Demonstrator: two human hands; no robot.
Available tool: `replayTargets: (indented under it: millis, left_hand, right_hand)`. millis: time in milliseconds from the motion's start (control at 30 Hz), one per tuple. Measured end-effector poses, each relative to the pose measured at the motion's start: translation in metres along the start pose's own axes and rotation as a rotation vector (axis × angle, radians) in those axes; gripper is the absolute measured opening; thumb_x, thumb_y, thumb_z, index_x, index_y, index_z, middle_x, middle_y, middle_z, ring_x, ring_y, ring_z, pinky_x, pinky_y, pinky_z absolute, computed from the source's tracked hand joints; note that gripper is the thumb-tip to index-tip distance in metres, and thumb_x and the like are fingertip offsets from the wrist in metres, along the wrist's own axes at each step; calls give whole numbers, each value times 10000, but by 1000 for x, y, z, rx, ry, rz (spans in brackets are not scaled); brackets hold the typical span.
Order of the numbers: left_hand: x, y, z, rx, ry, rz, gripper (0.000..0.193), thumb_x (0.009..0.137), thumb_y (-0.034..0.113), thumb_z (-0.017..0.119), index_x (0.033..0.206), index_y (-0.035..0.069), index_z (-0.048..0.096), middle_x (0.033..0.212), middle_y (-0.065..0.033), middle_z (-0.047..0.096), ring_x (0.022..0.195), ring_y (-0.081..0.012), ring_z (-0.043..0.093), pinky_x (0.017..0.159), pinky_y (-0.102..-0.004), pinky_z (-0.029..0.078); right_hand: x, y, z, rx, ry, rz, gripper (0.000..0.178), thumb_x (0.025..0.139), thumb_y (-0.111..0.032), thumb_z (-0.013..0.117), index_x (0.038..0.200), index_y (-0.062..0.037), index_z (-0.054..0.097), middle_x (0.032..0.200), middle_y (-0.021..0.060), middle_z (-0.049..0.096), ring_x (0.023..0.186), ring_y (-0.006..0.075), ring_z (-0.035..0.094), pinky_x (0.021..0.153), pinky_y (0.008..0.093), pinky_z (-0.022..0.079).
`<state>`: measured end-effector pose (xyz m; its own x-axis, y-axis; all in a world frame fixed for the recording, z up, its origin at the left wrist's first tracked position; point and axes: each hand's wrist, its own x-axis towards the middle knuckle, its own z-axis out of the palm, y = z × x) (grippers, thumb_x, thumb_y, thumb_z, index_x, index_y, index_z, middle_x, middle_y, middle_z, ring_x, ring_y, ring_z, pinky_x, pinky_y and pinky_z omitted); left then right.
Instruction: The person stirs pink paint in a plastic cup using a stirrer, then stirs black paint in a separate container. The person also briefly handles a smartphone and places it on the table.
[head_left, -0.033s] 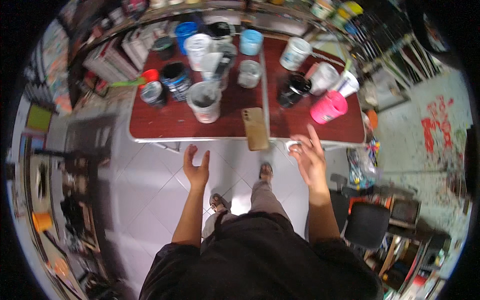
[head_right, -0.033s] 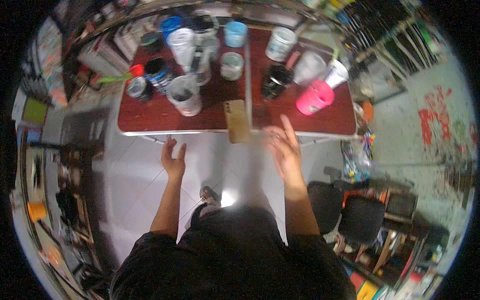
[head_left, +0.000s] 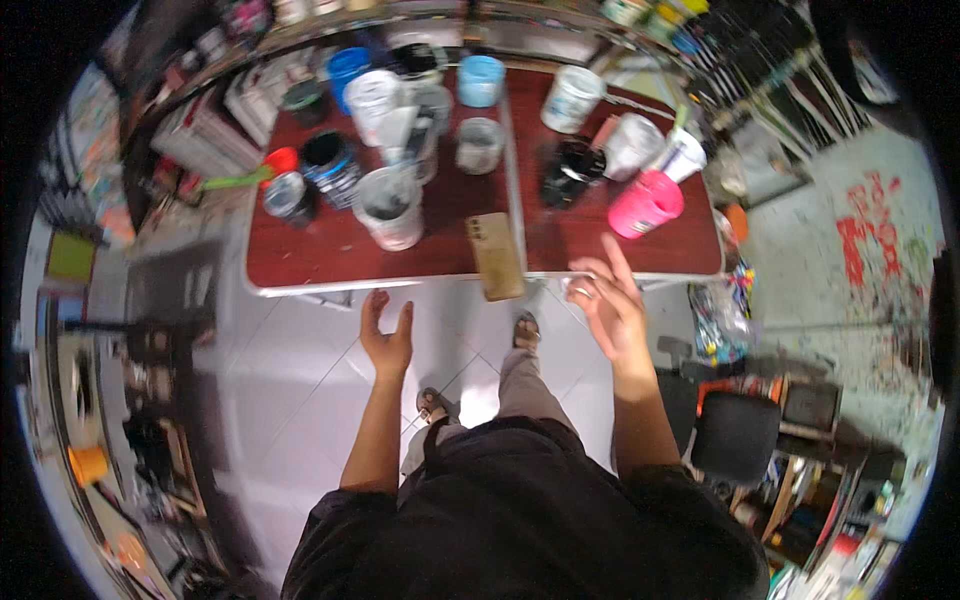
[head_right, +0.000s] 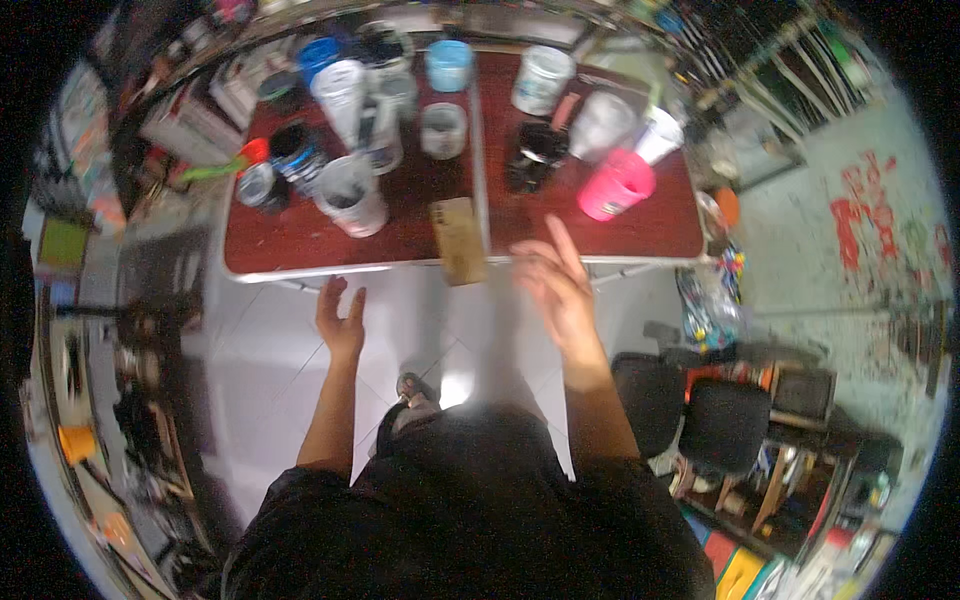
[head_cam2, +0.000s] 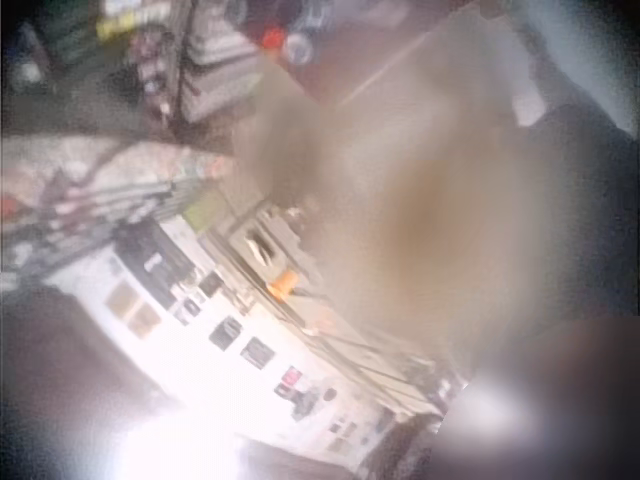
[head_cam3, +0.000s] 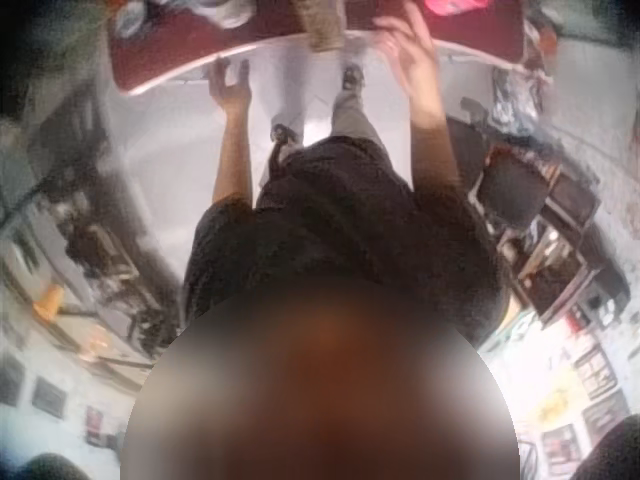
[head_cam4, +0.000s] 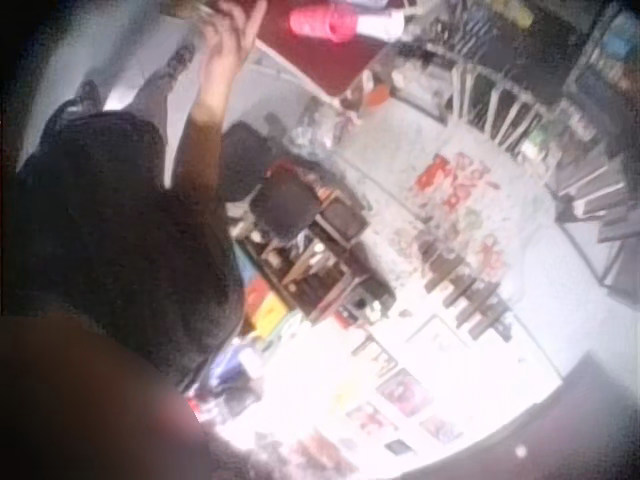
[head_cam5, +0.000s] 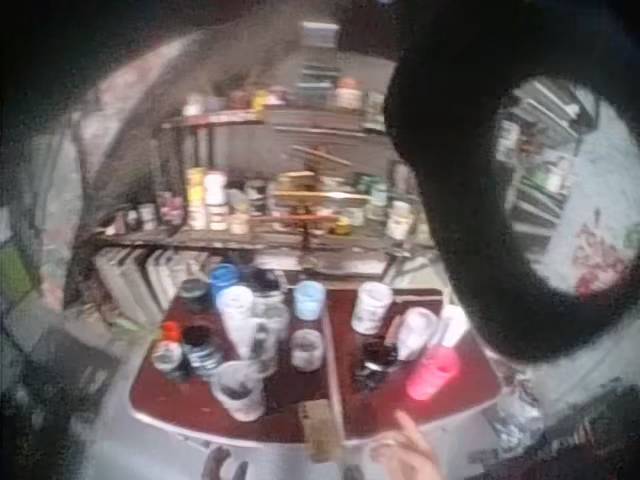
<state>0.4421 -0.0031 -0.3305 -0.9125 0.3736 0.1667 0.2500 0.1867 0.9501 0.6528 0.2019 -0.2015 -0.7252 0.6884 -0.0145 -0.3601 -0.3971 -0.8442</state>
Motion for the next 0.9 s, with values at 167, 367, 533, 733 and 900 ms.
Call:
replayTargets:
  millis: [167, 367, 533, 733, 900]
  left_hand:
    - [10, 19, 66, -5, -115, 83, 499, 744, 44, 708, 1185, -35, 489, 1075, -146, 592, 1014, -209, 564, 900, -327, 430]
    - [30, 21, 172, -331, -153, 13, 431, 773, 21, 679, 1164, -31, 504, 1040, -112, 599, 969, -173, 565, 878, -304, 437]
    - [47, 66, 233, -144, -272, 162, 360, 781, 50, 681, 1107, -20, 544, 979, -112, 615, 938, -176, 579, 872, -301, 441]
    - [44, 73, 281, -158, -432, -18, 337, 773, 84, 692, 1077, 8, 568, 989, -95, 631, 924, -172, 599, 838, -302, 466]
    - [16, 64, 315, -145, -574, 55, 398, 710, 98, 742, 1064, 24, 575, 959, -98, 641, 922, -184, 608, 834, -307, 474]
  right_hand:
    - [46, -30, -47, 186, -147, 18, 561, 889, -77, 433, 1415, -146, 253, 1131, 192, 518, 918, 246, 544, 812, 380, 436]
    - [82, -78, -119, -2, -149, 53, 541, 886, -33, 446, 1397, -132, 301, 1085, 195, 540, 894, 229, 561, 805, 353, 439]
    - [87, -109, -164, -135, 46, 9, 571, 852, -36, 508, 1385, -83, 308, 1050, 182, 581, 867, 214, 603, 770, 315, 476]
    - [80, -136, -167, -105, 311, -174, 591, 822, -45, 553, 1366, -52, 321, 1051, 133, 585, 936, 230, 601, 786, 313, 479]
    - [67, -156, -182, -117, 401, -234, 585, 835, -93, 563, 1358, -17, 311, 1025, 141, 589, 875, 222, 591, 763, 324, 470]
